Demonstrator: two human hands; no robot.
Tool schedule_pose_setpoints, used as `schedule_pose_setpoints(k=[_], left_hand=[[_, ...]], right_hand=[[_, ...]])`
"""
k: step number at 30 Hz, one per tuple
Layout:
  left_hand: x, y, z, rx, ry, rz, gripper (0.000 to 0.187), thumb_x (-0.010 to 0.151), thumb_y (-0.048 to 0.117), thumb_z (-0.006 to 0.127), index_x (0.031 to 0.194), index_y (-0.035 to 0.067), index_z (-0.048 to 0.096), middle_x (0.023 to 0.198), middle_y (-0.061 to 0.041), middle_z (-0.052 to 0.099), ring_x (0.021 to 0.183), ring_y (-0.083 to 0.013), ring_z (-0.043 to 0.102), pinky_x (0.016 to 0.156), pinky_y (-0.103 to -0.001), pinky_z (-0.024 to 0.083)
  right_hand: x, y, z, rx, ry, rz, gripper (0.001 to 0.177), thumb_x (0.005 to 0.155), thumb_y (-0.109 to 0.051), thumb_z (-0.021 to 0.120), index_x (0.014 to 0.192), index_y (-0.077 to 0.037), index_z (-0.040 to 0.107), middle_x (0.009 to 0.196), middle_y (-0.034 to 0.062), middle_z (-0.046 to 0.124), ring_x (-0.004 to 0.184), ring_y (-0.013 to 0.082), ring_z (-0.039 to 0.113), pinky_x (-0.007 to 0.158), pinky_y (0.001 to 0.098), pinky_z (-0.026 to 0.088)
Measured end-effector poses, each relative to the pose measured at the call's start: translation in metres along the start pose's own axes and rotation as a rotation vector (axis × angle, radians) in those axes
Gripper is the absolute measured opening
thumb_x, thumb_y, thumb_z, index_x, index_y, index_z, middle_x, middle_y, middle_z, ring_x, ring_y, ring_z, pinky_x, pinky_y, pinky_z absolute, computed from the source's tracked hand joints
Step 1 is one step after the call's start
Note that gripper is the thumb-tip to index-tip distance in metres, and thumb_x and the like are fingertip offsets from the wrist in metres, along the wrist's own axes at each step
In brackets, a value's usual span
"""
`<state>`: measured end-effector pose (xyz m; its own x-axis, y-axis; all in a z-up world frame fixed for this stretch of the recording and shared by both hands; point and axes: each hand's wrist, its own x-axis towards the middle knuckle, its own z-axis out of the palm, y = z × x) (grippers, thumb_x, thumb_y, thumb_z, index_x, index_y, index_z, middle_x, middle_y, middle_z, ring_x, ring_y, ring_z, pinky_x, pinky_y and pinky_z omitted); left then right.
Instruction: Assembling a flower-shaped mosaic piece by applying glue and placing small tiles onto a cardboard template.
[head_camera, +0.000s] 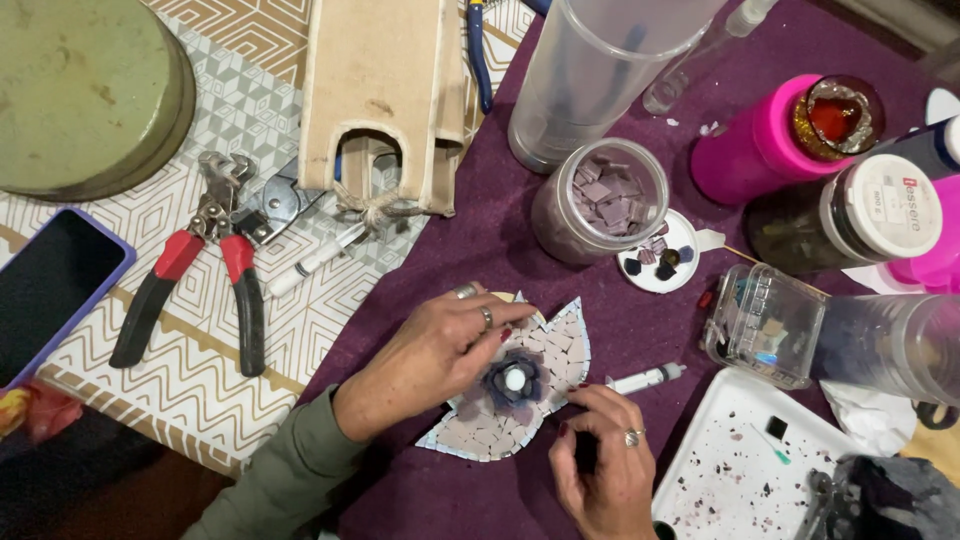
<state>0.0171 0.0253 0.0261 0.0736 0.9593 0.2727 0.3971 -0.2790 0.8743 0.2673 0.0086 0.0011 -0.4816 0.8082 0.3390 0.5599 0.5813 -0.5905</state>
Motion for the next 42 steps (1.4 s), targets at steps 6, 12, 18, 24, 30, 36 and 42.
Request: schedule_pose_setpoints(k=[6, 12, 18, 24, 30, 36, 42], left_hand=[[-0.023, 0.028, -0.005, 0.183, 0.075, -0.001, 0.023, 0.083, 0.006, 0.079, 0.104, 0.0, 0.071, 0.097, -0.014, 0.068, 0.083, -0.0254, 0.071, 0.07, -0.036, 0.057], [-0.097, 0.024, 0.043, 0.407, 0.162, 0.067, 0.014, 0.083, 0.005, 0.081, 0.095, 0.004, 0.073, 0.09, -0.008, 0.066, 0.078, -0.0206, 0.069, 0.06, -0.034, 0.057], [-0.097, 0.032, 0.056, 0.568, 0.274, 0.205, 0.027, 0.084, 0.002, 0.074, 0.11, 0.0, 0.073, 0.1, -0.011, 0.065, 0.085, -0.0247, 0.066, 0.072, -0.037, 0.059], [-0.097, 0.028, 0.057, 0.588, 0.266, 0.172, 0.025, 0.08, 0.002, 0.074, 0.105, 0.001, 0.073, 0.101, -0.011, 0.066, 0.087, -0.0278, 0.068, 0.072, -0.039, 0.057], [-0.101, 0.021, 0.062, 0.616, 0.284, 0.175, 0.024, 0.08, 0.002, 0.073, 0.104, 0.001, 0.073, 0.1, -0.011, 0.067, 0.087, -0.0273, 0.067, 0.074, -0.039, 0.057], [-0.101, 0.014, 0.065, 0.599, 0.268, 0.194, 0.022, 0.083, 0.002, 0.073, 0.104, -0.002, 0.074, 0.098, -0.012, 0.067, 0.086, -0.0259, 0.067, 0.073, -0.037, 0.057], [-0.1, 0.015, 0.062, 0.579, 0.269, 0.21, 0.024, 0.08, 0.002, 0.072, 0.104, -0.002, 0.073, 0.097, -0.011, 0.066, 0.086, -0.0258, 0.067, 0.075, -0.039, 0.058]], right_hand=[[-0.001, -0.011, -0.011, -0.022, 0.039, -0.027, 0.027, 0.074, 0.004, 0.077, 0.097, -0.001, 0.065, 0.105, 0.0126, 0.07, 0.105, 0.0313, 0.069, 0.089, 0.0416, 0.056], [-0.006, -0.024, -0.014, -0.054, 0.033, 0.009, 0.027, 0.074, 0.006, 0.08, 0.098, -0.002, 0.071, 0.096, 0.0102, 0.068, 0.096, 0.0304, 0.068, 0.083, 0.0403, 0.055], [-0.007, -0.03, -0.009, -0.047, 0.046, -0.007, 0.025, 0.075, 0.006, 0.079, 0.098, -0.001, 0.071, 0.096, 0.0106, 0.066, 0.095, 0.0299, 0.066, 0.081, 0.0402, 0.054], [-0.007, -0.032, -0.005, -0.053, 0.067, -0.03, 0.029, 0.073, -0.001, 0.083, 0.101, -0.001, 0.073, 0.095, 0.0104, 0.065, 0.094, 0.0291, 0.065, 0.081, 0.0402, 0.054], [-0.004, -0.037, -0.002, -0.062, 0.055, -0.027, 0.032, 0.072, -0.007, 0.087, 0.1, -0.002, 0.074, 0.093, 0.0105, 0.065, 0.088, 0.0281, 0.064, 0.075, 0.0396, 0.053], [-0.003, -0.038, 0.006, -0.086, 0.088, -0.05, 0.027, 0.073, -0.002, 0.086, 0.098, -0.002, 0.075, 0.09, 0.0082, 0.065, 0.085, 0.0252, 0.064, 0.073, 0.0376, 0.054], [-0.002, -0.039, 0.011, -0.108, 0.13, -0.061, 0.024, 0.074, -0.001, 0.087, 0.095, -0.003, 0.075, 0.088, 0.007, 0.064, 0.083, 0.023, 0.065, 0.07, 0.0358, 0.054]])
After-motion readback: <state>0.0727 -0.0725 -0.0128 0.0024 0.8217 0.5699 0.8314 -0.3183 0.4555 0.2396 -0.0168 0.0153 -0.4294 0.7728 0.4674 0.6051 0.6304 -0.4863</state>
